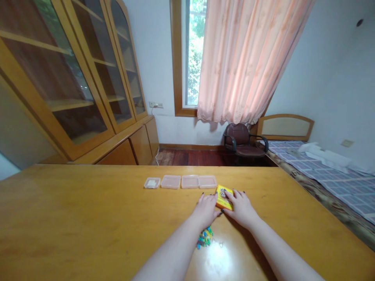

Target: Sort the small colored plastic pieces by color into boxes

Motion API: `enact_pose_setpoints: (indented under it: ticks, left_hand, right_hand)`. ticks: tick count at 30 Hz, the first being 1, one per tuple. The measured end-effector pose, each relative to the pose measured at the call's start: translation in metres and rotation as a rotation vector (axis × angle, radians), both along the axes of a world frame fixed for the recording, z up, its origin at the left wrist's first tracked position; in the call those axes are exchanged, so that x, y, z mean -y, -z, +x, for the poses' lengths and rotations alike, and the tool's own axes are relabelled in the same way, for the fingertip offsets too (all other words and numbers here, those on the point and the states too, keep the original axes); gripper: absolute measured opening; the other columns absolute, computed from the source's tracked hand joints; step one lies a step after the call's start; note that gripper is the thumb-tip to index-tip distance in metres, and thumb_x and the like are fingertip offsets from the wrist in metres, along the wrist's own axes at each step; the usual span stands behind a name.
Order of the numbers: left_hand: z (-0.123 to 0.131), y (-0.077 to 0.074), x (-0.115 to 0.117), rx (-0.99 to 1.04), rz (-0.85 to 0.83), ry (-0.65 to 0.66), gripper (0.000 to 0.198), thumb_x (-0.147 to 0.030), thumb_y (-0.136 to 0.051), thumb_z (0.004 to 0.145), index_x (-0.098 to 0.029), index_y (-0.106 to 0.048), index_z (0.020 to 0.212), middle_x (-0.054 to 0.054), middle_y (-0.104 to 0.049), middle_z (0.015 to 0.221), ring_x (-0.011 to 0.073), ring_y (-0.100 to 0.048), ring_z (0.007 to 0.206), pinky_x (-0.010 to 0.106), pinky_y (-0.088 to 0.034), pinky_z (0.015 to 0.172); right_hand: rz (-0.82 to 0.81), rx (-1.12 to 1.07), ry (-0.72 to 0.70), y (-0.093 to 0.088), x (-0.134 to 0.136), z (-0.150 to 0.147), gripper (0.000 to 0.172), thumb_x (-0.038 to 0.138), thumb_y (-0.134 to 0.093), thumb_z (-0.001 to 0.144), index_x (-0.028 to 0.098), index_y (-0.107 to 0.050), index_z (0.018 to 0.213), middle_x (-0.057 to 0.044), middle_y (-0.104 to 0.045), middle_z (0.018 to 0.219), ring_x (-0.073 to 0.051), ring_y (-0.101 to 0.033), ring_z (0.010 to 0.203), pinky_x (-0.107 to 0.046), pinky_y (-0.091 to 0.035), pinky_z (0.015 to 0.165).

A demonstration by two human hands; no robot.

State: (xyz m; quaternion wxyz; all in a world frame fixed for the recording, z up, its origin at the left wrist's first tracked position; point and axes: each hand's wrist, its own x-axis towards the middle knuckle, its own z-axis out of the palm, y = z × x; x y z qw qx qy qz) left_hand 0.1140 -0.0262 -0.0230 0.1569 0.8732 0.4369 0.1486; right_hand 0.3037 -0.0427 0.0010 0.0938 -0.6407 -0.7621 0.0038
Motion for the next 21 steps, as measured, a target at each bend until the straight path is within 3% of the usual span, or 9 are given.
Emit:
enact_pose_setpoints:
  ticks: [5,9,12,14,17,21]
  left_hand:
    - [-0.003,-0.006,-0.008,0.04,0.002,-0.052,0.061,-0.038,-0.054,0.079,-0.021,-0.033,0.132,0.008,-0.058,0.115,0.021,-0.051,0.108,0.039,-0.027,0.103]
    - [-0.004,-0.008,-0.008,0.007,0.0,-0.098,0.055,-0.037,-0.054,0.079,-0.021,-0.038,0.129,0.008,-0.062,0.109,0.0214,-0.054,0.104,0.039,-0.029,0.101]
    - [-0.006,-0.01,-0.007,0.026,0.027,-0.13,0.051,-0.035,-0.053,0.08,-0.019,-0.042,0.127,0.009,-0.061,0.11,0.0213,-0.054,0.104,0.038,-0.033,0.098]
    - [-0.008,-0.013,-0.006,0.07,0.051,-0.083,0.043,-0.033,-0.051,0.081,-0.022,-0.047,0.123,0.008,-0.06,0.115,0.0199,-0.052,0.108,0.037,-0.033,0.099]
    - [-0.01,-0.016,-0.004,0.093,0.041,0.038,0.03,-0.03,-0.049,0.083,-0.026,-0.058,0.112,0.004,-0.058,0.119,0.0176,-0.049,0.112,0.038,-0.028,0.102]
    - [-0.009,-0.018,-0.002,0.054,0.019,0.071,0.03,-0.031,-0.047,0.084,-0.028,-0.056,0.113,0.003,-0.059,0.119,0.0178,-0.048,0.114,0.043,-0.025,0.104]
  right_hand:
    - [-0.069,-0.126,0.051,-0.006,-0.002,-0.001,0.068,0.051,-0.061,0.065,0.019,-0.05,0.124,-0.015,-0.051,0.122,-0.028,-0.047,0.109,-0.037,-0.032,0.094]
    - [-0.16,-0.212,0.009,-0.016,-0.005,0.002,0.067,0.047,-0.062,0.064,0.016,-0.051,0.123,-0.015,-0.051,0.125,-0.028,-0.046,0.115,-0.035,-0.033,0.096]
    - [-0.245,-0.318,-0.033,-0.027,-0.009,0.009,0.058,0.044,-0.059,0.069,0.017,-0.054,0.12,-0.011,-0.057,0.121,-0.025,-0.053,0.109,-0.031,-0.037,0.092]
    - [-0.271,-0.359,-0.032,-0.036,-0.014,0.016,0.047,0.041,-0.055,0.073,0.02,-0.058,0.115,-0.008,-0.06,0.117,-0.023,-0.057,0.104,-0.029,-0.04,0.089]
    - [-0.155,-0.318,0.013,-0.047,-0.027,0.028,0.04,0.043,-0.05,0.077,0.022,-0.063,0.109,-0.006,-0.064,0.112,-0.023,-0.058,0.102,-0.029,-0.041,0.087]
    - [0.054,-0.243,0.121,-0.049,-0.057,0.047,0.036,0.041,-0.046,0.081,0.02,-0.066,0.102,-0.008,-0.067,0.103,-0.024,-0.06,0.095,-0.03,-0.042,0.082]
